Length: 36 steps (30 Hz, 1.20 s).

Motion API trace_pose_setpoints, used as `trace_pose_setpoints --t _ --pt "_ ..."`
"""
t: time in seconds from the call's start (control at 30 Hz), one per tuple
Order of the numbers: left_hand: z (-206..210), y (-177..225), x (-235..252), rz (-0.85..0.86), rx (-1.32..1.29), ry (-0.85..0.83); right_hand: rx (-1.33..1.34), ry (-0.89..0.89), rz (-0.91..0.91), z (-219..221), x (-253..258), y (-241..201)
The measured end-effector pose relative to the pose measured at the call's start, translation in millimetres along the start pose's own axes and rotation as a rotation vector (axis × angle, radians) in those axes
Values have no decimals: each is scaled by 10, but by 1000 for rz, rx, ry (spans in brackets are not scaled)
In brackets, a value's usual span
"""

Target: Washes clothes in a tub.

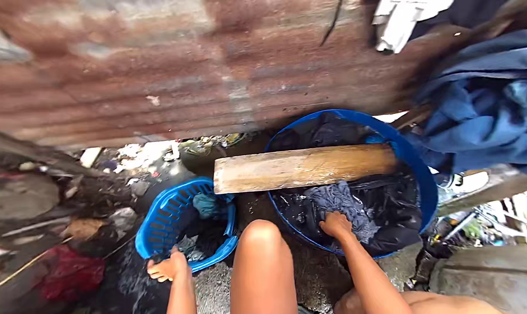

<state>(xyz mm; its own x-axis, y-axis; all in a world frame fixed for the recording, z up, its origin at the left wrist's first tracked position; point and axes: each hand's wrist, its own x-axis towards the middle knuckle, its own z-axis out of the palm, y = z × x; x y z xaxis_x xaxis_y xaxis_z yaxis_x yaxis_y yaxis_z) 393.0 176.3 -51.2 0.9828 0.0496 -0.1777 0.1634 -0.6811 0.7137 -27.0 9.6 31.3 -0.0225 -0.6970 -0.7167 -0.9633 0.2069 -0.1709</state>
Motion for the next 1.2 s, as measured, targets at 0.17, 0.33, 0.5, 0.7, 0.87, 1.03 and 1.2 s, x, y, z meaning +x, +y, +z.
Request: trace_pose_setpoints --t 0.17,0.33,0.5,0.7,0.87,1.03,1.2 --pt "-256 1335 -654 541 -259 -444 39 -25 -42 43 370 259" --pt "-149 2242 -1763 952 65 -1126 69 -112 -146 -248 222 298" --pt "460 2384 -2774 1305 557 -1525 489 61 -353 -1161 -403 388" --pt "812 2053 -3416 1236 332 -1628 706 441 -739 -1806 -1313 324" --pt "527 2198 -3401 949 -177 -1675 1127 604 -703 -1587 -920 665" --pt "427 2600 -3467 1149 -194 -1614 1123 881 -276 -1263 -92 1241" --pt "812 2214 -3502 1400 689 -1479 675 221 -138 -758 154 1288"
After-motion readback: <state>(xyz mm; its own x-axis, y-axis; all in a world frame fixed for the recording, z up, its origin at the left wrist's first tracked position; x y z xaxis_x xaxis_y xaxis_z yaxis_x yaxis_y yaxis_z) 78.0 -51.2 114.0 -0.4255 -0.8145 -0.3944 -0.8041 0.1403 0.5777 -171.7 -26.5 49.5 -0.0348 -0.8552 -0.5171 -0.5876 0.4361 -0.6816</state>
